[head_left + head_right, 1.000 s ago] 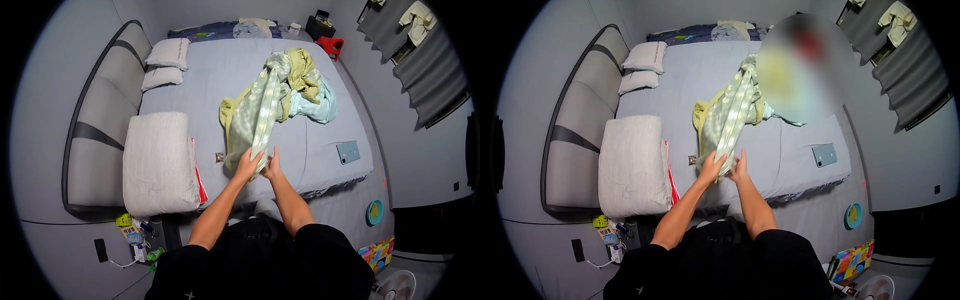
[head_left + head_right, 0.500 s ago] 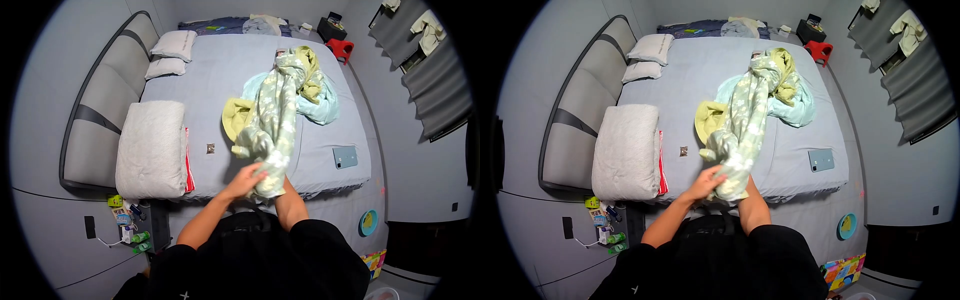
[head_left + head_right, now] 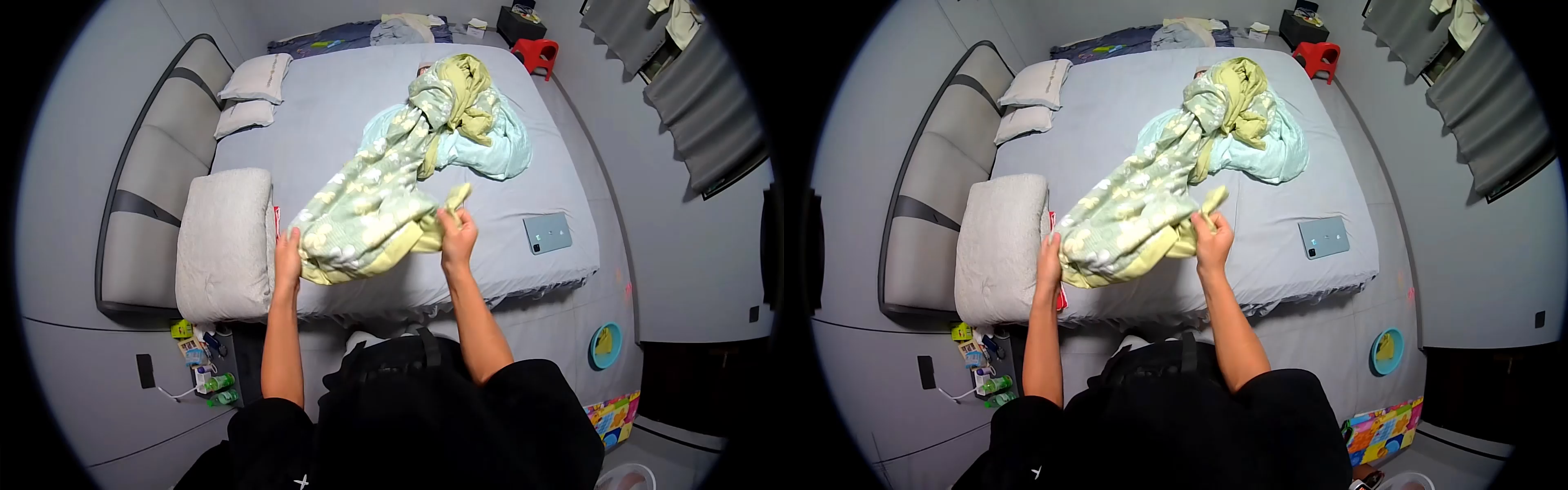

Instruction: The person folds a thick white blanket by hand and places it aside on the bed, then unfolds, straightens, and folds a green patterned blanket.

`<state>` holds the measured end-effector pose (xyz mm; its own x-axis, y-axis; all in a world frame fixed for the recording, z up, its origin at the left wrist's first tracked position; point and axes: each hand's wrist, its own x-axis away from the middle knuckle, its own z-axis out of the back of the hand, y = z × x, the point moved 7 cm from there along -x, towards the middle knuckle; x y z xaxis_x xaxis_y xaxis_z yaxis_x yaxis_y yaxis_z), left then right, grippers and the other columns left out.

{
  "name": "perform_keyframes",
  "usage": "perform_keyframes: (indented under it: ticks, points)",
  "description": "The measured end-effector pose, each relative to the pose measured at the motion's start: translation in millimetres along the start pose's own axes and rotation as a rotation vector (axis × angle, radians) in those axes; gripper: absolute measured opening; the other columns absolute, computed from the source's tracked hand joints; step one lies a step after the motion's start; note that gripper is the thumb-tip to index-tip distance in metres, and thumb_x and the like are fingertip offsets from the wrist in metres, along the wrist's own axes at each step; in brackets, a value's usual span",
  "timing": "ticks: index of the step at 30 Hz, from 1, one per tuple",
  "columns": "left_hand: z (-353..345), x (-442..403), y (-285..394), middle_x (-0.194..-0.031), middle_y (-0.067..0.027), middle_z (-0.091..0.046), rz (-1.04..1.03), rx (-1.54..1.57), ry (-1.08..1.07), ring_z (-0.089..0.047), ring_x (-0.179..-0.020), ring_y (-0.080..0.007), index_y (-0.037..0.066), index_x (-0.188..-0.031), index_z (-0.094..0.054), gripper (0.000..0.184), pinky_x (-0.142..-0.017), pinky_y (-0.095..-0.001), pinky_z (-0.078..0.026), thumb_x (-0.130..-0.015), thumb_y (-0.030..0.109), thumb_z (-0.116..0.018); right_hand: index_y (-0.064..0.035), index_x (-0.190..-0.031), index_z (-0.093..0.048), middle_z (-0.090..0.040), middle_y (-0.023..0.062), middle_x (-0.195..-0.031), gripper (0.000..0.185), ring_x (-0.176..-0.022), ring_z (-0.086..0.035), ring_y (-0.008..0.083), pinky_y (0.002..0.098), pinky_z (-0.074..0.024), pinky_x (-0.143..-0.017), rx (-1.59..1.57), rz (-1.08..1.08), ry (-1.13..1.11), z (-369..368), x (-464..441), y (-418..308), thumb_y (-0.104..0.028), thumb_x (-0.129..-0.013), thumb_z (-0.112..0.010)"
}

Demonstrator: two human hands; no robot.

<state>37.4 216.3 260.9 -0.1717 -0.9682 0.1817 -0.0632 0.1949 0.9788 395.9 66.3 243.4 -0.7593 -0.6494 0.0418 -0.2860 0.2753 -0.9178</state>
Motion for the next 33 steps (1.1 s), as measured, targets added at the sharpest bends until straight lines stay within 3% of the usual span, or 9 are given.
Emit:
perform_keyframes:
  ticks: [7, 11, 13, 15, 17, 23, 25, 29, 33]
  points:
    - [11.1, 16.9, -9.2, -0.114, -0.0163, -0.063, -0.056, 0.143, 0.184, -0.063, -0.099, -0.0223, -0.006, -0.121, -0.054, 0.04, -0.087, -0.0344, -0.05, -0.103, 0.027, -0.044, 0.0006, -0.091, -0.065, -0.067, 0.004, -0.087, 0.011, -0.075, -0.06, 0.0089, 0.0234, -0.0477, -0.069, -0.024, 0.015, 0.073, 52.9, -4.7, -21.1, -0.002, -0.081, -0.064]
    - [-33.7, 43.1, 9.1, -0.113, -0.0174, -0.063, -0.024, 0.34, 0.063, -0.065, -0.099, -0.0246, -0.005, -0.122, -0.053, 0.038, -0.085, -0.0359, -0.054, -0.104, 0.027, -0.042, -0.001, -0.092, -0.061, -0.064, 0.0083, -0.078, 0.018, -0.067, -0.064, 0.0176, 0.0283, -0.0548, -0.064, 0.249, -0.589, -0.02, 115.4, 24.5, 86.7, -0.006, -0.077, -0.069]
    - [-64.7, 55.2, 7.2, -0.113, -0.0164, -0.064, 0.018, 0.376, -0.045, -0.065, -0.098, -0.0231, -0.004, -0.124, -0.051, 0.039, -0.084, -0.0346, -0.054, -0.104, 0.028, -0.043, 0.0017, -0.111, -0.057, -0.064, 0.018, -0.097, 0.044, -0.083, -0.065, 0.0261, 0.0347, -0.0556, -0.078, 0.579, -0.661, -0.078, 126.7, 43.7, 118.3, -0.015, -0.075, -0.076]
    - [-93.6, 68.4, 2.1, -0.113, -0.0155, -0.064, 0.061, 0.403, -0.102, -0.065, -0.098, -0.0219, -0.003, -0.126, -0.05, 0.039, -0.084, -0.0343, -0.054, -0.104, 0.028, -0.043, 0.0027, -0.131, -0.046, -0.052, 0.0274, -0.124, 0.071, -0.105, -0.059, 0.0342, 0.0418, -0.0495, -0.094, 1.14, -0.233, -0.126, 109.2, 65.3, 108.8, -0.022, -0.073, -0.079]
    - [-114.9, 78.9, -0.8, -0.116, -0.0143, -0.063, 0.054, 0.317, -0.157, -0.065, -0.098, -0.0213, -0.002, -0.127, -0.05, 0.041, -0.086, -0.035, -0.053, -0.104, 0.031, -0.042, -0.0039, -0.143, -0.035, -0.033, 0.0284, -0.143, 0.087, -0.12, -0.049, 0.0418, 0.0449, -0.0417, -0.102, 1.025, 0.124, -0.325, 59.8, 96.8, 107.9, -0.024, -0.071, -0.08]
    - [-119.6, 90.4, 16.2, -0.114, -0.0122, -0.063, 0.009, 0.289, -0.137, -0.063, -0.098, -0.0178, -0.001, -0.124, -0.052, 0.039, -0.086, -0.031, -0.051, -0.104, 0.03, -0.041, -0.0104, -0.115, -0.064, -0.063, 0.0168, -0.113, 0.045, -0.106, -0.056, 0.0403, 0.0464, -0.0423, -0.095, 0.764, 0.32, -0.551, -6.9, 97.3, 74.9, -0.008, -0.07, -0.061]
    - [-96.5, 84.8, 22.4, -0.109, -0.0106, -0.064, -0.035, 0.272, -0.101, -0.063, -0.095, -0.0163, 0.0, -0.122, -0.052, 0.036, -0.084, -0.0307, -0.051, -0.105, 0.029, -0.04, -0.0039, -0.097, -0.067, -0.066, 0.0217, -0.085, 0.032, -0.082, -0.063, 0.0395, 0.0388, -0.0495, -0.076, 0.624, 0.112, -0.365, -3.1, 80.7, 53.6, -0.003, -0.07, -0.05]
    - [-41.4, 67.9, 31.8, -0.097, -0.0101, -0.063, -0.093, -0.03, 0.153, -0.061, -0.088, -0.0145, 0.003, -0.114, -0.05, 0.021, -0.076, -0.03, -0.052, -0.098, 0.017, -0.056, -0.0011, -0.09, -0.065, -0.064, 0.0155, -0.075, 0.017, -0.076, -0.063, 0.0215, 0.0315, -0.0477, -0.071, 0.492, -0.044, -0.648, -11.5, 43.0, 37.6, -0.011, -0.079, -0.058]
    - [-23.7, 54.3, -0.4, -0.11, -0.0166, -0.057, -0.033, 0.193, 0.267, -0.061, -0.096, -0.0198, 0.007, -0.127, -0.041, 0.038, -0.074, -0.0312, -0.053, -0.095, 0.012, -0.06, -0.0026, -0.091, -0.064, -0.065, 0.0056, -0.08, 0.028, -0.081, -0.059, 0.0106, 0.0275, -0.0471, -0.073, 0.496, -0.086, -0.887, -51.0, 54.1, -40.9, -0.027, -0.083, -0.073]
